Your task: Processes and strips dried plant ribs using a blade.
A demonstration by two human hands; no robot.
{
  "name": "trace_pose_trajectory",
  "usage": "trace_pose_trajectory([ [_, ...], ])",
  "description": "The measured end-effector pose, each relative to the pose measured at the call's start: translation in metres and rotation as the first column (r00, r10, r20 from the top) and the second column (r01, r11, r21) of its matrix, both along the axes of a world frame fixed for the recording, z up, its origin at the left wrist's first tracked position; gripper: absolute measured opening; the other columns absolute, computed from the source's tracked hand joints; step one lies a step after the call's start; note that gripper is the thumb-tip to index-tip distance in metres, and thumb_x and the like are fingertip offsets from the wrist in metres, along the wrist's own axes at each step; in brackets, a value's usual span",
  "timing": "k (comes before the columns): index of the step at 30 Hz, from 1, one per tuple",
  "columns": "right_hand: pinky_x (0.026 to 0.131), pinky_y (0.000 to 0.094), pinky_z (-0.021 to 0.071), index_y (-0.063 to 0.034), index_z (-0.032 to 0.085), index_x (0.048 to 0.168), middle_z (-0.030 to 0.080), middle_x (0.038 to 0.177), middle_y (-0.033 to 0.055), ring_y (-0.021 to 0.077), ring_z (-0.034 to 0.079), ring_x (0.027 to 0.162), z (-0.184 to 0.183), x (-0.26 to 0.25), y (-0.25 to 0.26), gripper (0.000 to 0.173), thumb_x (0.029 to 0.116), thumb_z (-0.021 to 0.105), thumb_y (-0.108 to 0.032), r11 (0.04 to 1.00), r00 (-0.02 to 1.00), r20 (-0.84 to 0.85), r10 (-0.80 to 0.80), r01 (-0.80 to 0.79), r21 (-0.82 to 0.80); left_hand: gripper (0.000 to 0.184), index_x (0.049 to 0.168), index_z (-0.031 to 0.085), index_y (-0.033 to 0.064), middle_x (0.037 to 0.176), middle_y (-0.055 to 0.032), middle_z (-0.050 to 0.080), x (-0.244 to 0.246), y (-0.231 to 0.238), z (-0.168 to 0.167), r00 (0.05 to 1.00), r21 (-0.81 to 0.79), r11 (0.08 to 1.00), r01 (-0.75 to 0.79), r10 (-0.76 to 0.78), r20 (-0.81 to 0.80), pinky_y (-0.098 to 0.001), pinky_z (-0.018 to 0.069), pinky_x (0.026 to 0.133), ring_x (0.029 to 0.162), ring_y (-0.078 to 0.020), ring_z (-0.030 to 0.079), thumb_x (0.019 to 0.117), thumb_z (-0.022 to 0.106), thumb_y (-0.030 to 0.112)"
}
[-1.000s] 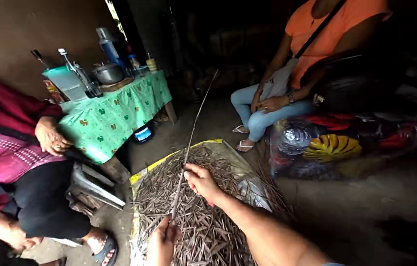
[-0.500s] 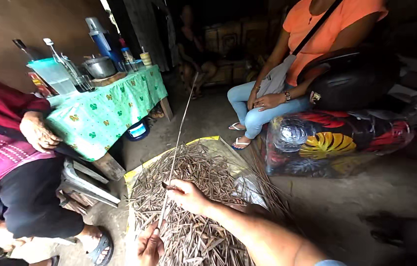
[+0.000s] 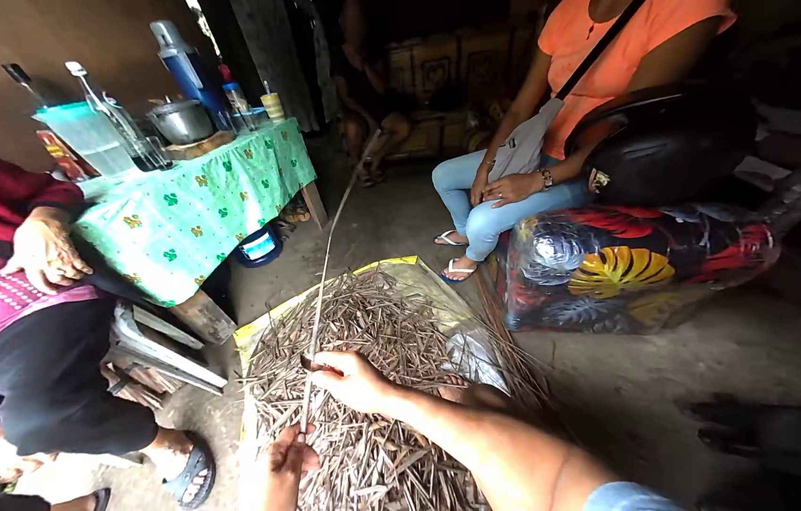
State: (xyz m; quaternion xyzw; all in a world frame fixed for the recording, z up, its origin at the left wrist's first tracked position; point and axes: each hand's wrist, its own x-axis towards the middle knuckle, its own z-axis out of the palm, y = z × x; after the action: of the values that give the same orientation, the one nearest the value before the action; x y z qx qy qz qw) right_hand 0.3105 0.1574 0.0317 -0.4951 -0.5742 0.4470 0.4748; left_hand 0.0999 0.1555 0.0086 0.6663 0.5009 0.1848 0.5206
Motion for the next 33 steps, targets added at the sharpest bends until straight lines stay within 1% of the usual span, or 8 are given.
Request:
trace_pose_trajectory([
  [6, 0.063, 0.0246, 0.0473, 0.0062, 0.061, 0.129, 0.064, 0.092, 0.0088, 0.0066, 0.052, 0.066, 0.014, 0.0, -0.008, 0.032, 0.1054, 0.051, -0.013, 0.998, 0.999, 0.004, -0.047, 0.047, -0.047, 0.031, 0.118, 0.064, -0.0044, 0.085, -0.0058, 0.069, 0.026, -0.001, 0.011, 0.993, 0.267, 0.958, -0.108, 0.09, 0.081, -0.0319, 0.0587, 0.074, 0.073, -0.0096, 0.067, 0.1091, 0.042, 0.016],
  [10, 0.056, 0.0209, 0.0454, 0.0026, 0.064, 0.127, 0.061, 0.077, 0.0023, 0.0025, 0.05, 0.059, 0.01, 0.001, -0.011, 0.028, 0.1047, 0.054, -0.012, 0.997, 0.995, 0.072, -0.071, 0.073, -0.019, 0.033, 0.123, 0.065, -0.0039, 0.086, -0.0069, 0.067, 0.049, -0.003, 0.017, 0.984, 0.336, 0.925, -0.176, 0.153, 0.094, -0.0306, 0.0571, 0.075, 0.073, -0.0097, 0.065, 0.1093, 0.043, 0.017],
  [13, 0.055, 0.0224, 0.0461, 0.0011, 0.062, 0.13, 0.06, 0.078, 0.0024, 0.0041, 0.051, 0.058, 0.002, 0.006, -0.011, 0.03, 0.1052, 0.052, -0.013, 1.0, 0.987, 0.16, -0.02, 0.016, 0.027, 0.033, 0.121, 0.067, 0.0007, 0.088, -0.0109, 0.068, 0.053, -0.001, 0.009, 0.98, 0.358, 0.913, -0.198, 0.185, 0.07, -0.0424, 0.0543, 0.08, 0.08, -0.0193, 0.065, 0.1095, 0.043, 0.021],
  [15, 0.059, 0.025, 0.0487, -0.0006, 0.063, 0.127, 0.061, 0.08, 0.0021, 0.0053, 0.054, 0.061, -0.002, 0.007, -0.011, 0.031, 0.1059, 0.05, -0.019, 0.998, 0.962, 0.272, 0.02, -0.036, 0.055, 0.035, 0.122, 0.068, 0.0003, 0.096, -0.0153, 0.072, 0.053, 0.0, 0.008, 0.98, 0.36, 0.911, -0.2, 0.18, 0.088, -0.0488, 0.0542, 0.089, 0.092, -0.0254, 0.069, 0.1099, 0.042, 0.021],
  [17, 0.065, 0.027, 0.0505, -0.0013, 0.063, 0.13, 0.065, 0.088, 0.0038, 0.0063, 0.057, 0.067, -0.004, 0.006, -0.013, 0.035, 0.1065, 0.049, -0.024, 0.995, 0.935, 0.35, 0.053, -0.078, 0.058, 0.036, 0.118, 0.069, 0.0001, 0.094, -0.0149, 0.071, 0.052, 0.001, 0.009, 0.98, 0.377, 0.905, -0.196, 0.171, 0.099, -0.0498, 0.0538, 0.088, 0.091, -0.0258, 0.069, 0.1099, 0.041, 0.023],
  [21, 0.079, 0.0379, 0.0554, 0.0017, 0.065, 0.13, 0.071, 0.097, 0.0127, 0.0163, 0.066, 0.081, -0.007, 0.004, -0.016, 0.039, 0.1063, 0.049, -0.025, 0.988, 0.894, 0.448, 0.008, -0.076, 0.134, 0.036, 0.111, 0.067, -0.0005, 0.082, -0.0139, 0.067, 0.055, -0.005, 0.014, 0.982, 0.419, 0.892, -0.173, 0.187, 0.007, -0.0515, 0.0534, 0.08, 0.081, -0.0286, 0.067, 0.1092, 0.04, 0.023],
  [26, 0.075, 0.0421, 0.0565, 0.0035, 0.07, 0.121, 0.072, 0.09, 0.0156, 0.023, 0.068, 0.076, -0.01, 0.011, -0.016, 0.037, 0.1041, 0.05, -0.023, 0.931, 0.82, 0.559, -0.121, -0.102, 0.352, 0.038, 0.119, 0.067, 0.0001, 0.088, -0.0167, 0.07, 0.059, -0.01, 0.022, 0.981, 0.404, 0.902, -0.153, 0.189, -0.049, -0.0556, 0.0537, 0.082, 0.087, -0.0333, 0.069, 0.1094, 0.04, 0.025],
  [33, 0.079, 0.0471, 0.0587, 0.0059, 0.069, 0.125, 0.074, 0.102, 0.0224, 0.0327, 0.073, 0.084, -0.006, 0.011, -0.02, 0.039, 0.1021, 0.051, -0.02, 0.866, 0.758, 0.579, -0.3, -0.038, 0.499, 0.036, 0.123, 0.069, 0.002, 0.089, -0.0175, 0.072, 0.064, -0.015, 0.029, 0.974, 0.469, 0.865, -0.177, 0.221, -0.039, -0.0561, 0.0545, 0.08, 0.085, -0.0344, 0.071, 0.1089, 0.044, 0.023],
])
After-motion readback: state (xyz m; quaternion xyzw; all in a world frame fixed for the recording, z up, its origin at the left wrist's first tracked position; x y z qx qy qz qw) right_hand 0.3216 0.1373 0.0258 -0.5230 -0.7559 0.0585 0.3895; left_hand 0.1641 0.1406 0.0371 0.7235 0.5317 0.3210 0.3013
